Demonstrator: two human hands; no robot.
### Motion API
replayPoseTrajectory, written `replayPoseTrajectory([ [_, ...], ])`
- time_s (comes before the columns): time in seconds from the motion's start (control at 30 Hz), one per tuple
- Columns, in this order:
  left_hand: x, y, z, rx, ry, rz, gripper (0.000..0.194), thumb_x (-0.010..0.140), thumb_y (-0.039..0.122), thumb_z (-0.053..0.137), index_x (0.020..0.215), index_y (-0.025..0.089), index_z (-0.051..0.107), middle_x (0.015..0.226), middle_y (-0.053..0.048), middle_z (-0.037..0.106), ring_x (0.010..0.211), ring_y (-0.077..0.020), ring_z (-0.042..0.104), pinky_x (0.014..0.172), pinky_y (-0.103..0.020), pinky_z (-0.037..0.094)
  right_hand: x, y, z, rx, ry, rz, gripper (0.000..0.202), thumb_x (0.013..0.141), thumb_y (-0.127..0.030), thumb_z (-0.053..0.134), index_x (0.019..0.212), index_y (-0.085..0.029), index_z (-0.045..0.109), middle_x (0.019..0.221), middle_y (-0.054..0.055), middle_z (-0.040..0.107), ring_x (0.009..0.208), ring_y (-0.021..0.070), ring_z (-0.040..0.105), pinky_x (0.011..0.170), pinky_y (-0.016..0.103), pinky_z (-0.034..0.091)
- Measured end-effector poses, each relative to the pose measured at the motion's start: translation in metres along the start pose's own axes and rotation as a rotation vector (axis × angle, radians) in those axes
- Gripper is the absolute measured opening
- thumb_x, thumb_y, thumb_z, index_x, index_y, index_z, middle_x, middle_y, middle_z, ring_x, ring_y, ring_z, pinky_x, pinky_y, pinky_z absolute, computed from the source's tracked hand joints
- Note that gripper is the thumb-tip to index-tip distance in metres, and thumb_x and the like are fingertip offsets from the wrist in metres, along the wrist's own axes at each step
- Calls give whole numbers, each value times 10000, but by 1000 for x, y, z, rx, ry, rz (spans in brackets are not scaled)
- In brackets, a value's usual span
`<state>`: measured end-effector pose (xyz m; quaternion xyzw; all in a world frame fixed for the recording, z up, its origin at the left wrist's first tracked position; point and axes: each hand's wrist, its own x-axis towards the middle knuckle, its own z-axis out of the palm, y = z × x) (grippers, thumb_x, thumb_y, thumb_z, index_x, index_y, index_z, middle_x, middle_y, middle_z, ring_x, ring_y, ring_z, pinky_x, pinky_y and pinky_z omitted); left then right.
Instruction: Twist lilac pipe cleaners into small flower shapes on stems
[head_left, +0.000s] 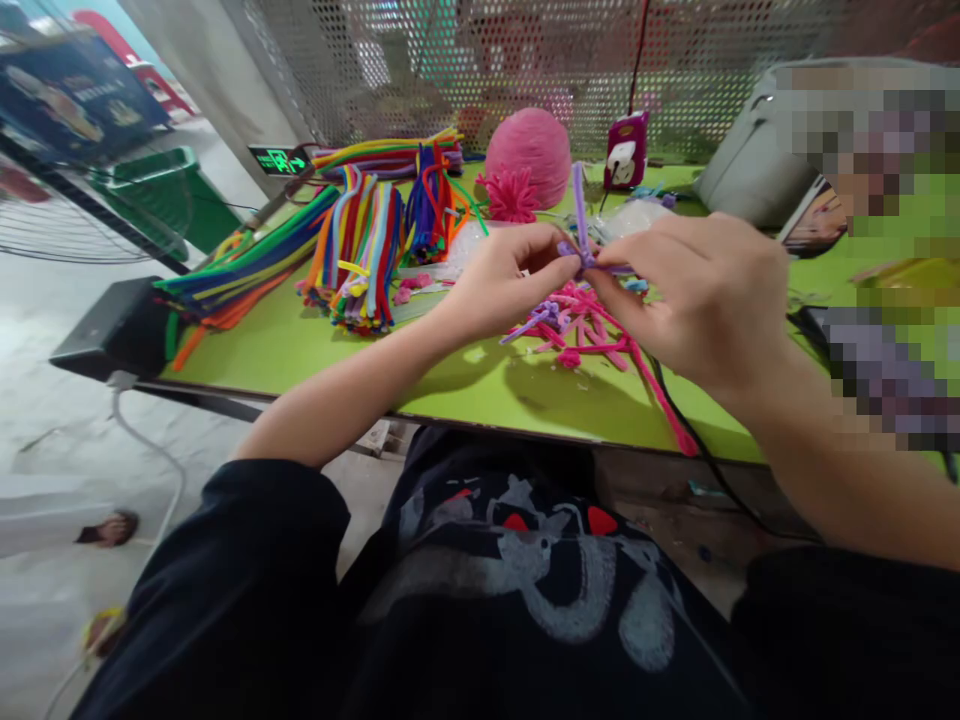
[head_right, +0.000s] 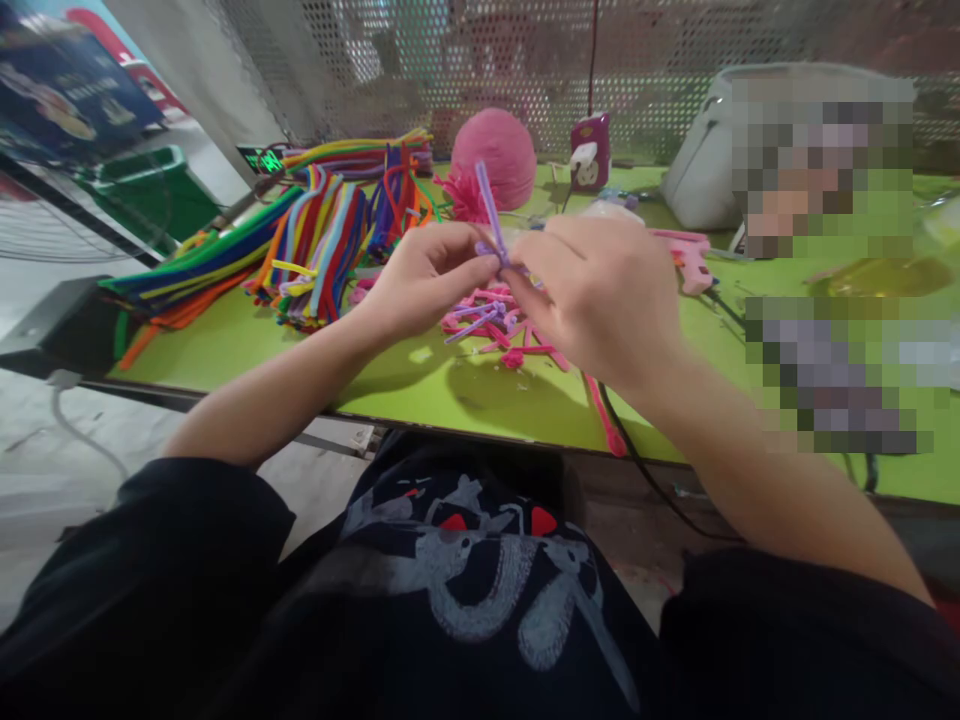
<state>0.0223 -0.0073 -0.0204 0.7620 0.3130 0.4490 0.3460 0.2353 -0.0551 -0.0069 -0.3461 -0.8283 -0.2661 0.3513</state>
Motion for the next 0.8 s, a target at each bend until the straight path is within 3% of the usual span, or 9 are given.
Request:
replayPoseTrajectory([
  [0.07, 0, 4, 1, -35, -15, -41, 286, 957, 106, 695, 694, 182, 614, 639, 30, 536, 576, -83, 451, 570, -256, 367, -1, 0, 0, -34, -21, -23, 309, 1114, -390, 487, 954, -255, 714, 820, 87, 726, 788, 280, 683, 675, 425, 460],
  [0.27, 0, 7, 0, -161, 18, -166, 279, 1023, 207, 649, 746, 178, 662, 609, 16, 576, 485, -70, 458, 470, -237, 327, 1, 3, -5, -21, -63, 21, 309, 1130, -419, 457, 1029, -292, 721, 879, 83, 751, 854, 273, 690, 729, 432, 498],
  [0.4, 0, 5, -3, -129, 31, -102, 187, 959, 132, 691, 776, 168, 683, 663, 13, 609, 520, -63, 477, 504, -231, 377, 3, 7, -2, -3, -126, 24, 303, 1132, -435, 468, 1029, -283, 710, 937, 83, 772, 895, 274, 703, 754, 439, 521],
  [0.6, -1, 0, -6, 48, 29, 17, 227, 946, 189, 748, 741, 179, 649, 648, 10, 572, 565, -82, 488, 540, -247, 367, 0, 17, 1, 22, -67, 5, 268, 1101, -478, 546, 1040, -310, 745, 1106, 78, 772, 1033, 294, 695, 899, 483, 543],
  [0.7, -2, 1, -5, 68, -6, 44, 283, 938, 244, 798, 720, 189, 626, 667, 8, 553, 620, -104, 536, 609, -263, 437, -1, 21, 0, 30, -49, -86, 262, 1098, -498, 557, 1073, -311, 739, 1153, 64, 780, 1044, 290, 702, 936, 485, 525],
  [0.8, -4, 4, -5, 50, -49, 48, 275, 909, 250, 839, 724, 197, 643, 701, -7, 581, 701, -143, 615, 699, -296, 513, 1, 26, 2, 166, -29, -58, 299, 1111, -534, 534, 1054, -302, 714, 1128, 54, 781, 1057, 264, 713, 954, 457, 534],
])
